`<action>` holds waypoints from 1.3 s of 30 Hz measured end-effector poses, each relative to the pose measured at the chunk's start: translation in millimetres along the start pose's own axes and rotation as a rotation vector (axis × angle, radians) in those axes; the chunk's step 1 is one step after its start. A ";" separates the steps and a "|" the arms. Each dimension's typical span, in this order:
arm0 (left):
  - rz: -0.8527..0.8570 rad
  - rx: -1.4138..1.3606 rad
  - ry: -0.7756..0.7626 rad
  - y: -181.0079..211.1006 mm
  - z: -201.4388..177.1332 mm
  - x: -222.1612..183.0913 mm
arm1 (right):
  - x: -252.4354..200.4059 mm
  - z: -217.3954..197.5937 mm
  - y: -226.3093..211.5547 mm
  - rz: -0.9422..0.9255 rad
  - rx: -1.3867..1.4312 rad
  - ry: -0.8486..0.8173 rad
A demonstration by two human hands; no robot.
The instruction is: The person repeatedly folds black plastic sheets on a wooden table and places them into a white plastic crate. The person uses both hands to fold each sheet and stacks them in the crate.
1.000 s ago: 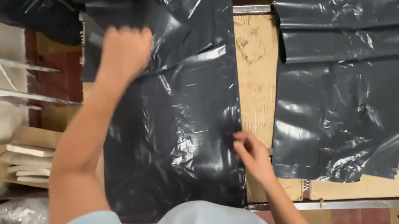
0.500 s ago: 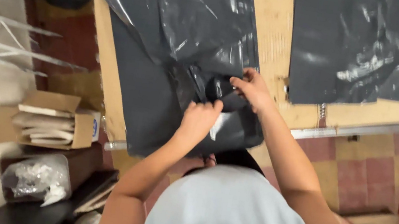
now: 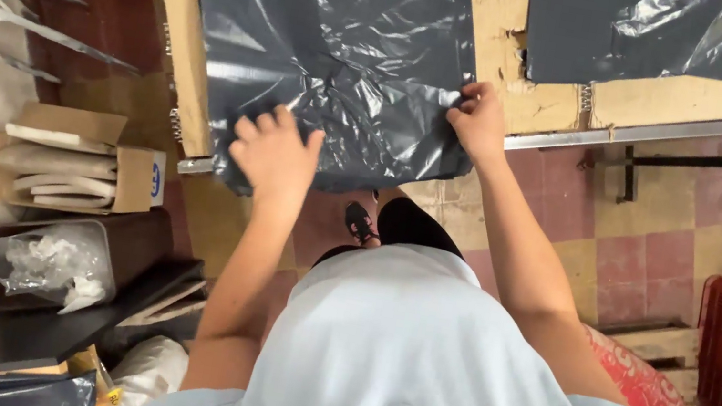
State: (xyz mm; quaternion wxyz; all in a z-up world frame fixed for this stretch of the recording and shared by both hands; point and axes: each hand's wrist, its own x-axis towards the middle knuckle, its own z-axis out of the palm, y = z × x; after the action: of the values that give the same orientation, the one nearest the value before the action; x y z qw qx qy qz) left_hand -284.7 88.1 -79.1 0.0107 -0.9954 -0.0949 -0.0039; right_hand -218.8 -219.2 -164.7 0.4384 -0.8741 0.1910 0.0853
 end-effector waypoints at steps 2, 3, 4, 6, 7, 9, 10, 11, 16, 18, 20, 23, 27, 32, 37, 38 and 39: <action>-0.076 0.016 0.014 -25.0 6.2 -7.3 | -17.0 -3.0 -9.0 -0.017 -0.052 0.032; -0.142 0.030 0.023 -37.3 9.2 -8.6 | -24.6 -4.6 -14.0 -0.023 -0.103 0.071; -0.145 0.029 0.034 -43.4 10.3 -10.0 | -30.9 -4.7 -18.8 -0.033 -0.098 0.075; -0.330 -0.080 -0.074 -54.2 12.4 -15.0 | -46.6 -7.1 -25.9 -0.043 -0.184 0.104; -0.333 -0.082 -0.065 -58.8 18.8 -15.8 | -50.3 -8.0 -25.1 -0.052 -0.182 0.107; -0.395 -0.178 -0.124 -67.2 30.5 -13.2 | -54.9 -10.3 -25.5 -0.163 -0.307 0.210; -0.395 -0.181 -0.110 -66.6 31.0 -9.3 | -53.4 -10.4 -24.2 -0.174 -0.301 0.218; -0.403 -0.257 -0.128 -68.7 30.9 -6.7 | -52.8 -8.0 -23.6 -0.186 -0.297 0.238; -0.412 -0.381 -0.153 -98.2 101.9 4.7 | -28.6 -4.1 -18.1 -0.059 -0.242 0.187; -0.415 -0.395 -0.100 -103.2 114.6 9.5 | -27.1 -14.4 -32.9 0.052 -0.202 0.120; -0.369 -0.409 -0.021 -103.9 117.1 5.1 | -18.7 -15.8 -35.1 0.069 -0.221 0.081; -0.293 -0.436 0.067 -103.6 116.4 -4.1 | -22.8 -13.4 -44.3 0.108 -0.285 0.012; -0.237 -0.575 0.032 -94.1 70.3 -12.3 | -34.6 -9.9 -60.4 0.110 -0.291 0.018; -0.121 -0.595 0.049 -110.4 84.7 -21.4 | -24.0 0.0 -62.8 0.183 -0.084 -0.123; 0.107 -0.546 -0.101 -106.2 13.0 -54.7 | -31.1 -18.4 -93.2 0.162 0.184 -0.296; 0.124 -0.538 -0.209 -104.3 -3.2 -61.2 | -36.0 -19.6 -105.6 0.136 0.352 -0.305; 0.144 -0.529 -0.316 -102.1 -19.5 -66.4 | -40.8 -21.2 -118.0 0.109 0.523 -0.309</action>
State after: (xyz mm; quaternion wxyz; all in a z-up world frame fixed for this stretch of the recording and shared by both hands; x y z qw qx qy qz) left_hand -369.3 175.4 -58.1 -0.2632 -0.9561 -0.0203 0.1270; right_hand -208.1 -161.4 -52.5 0.6671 -0.6968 0.1844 0.1883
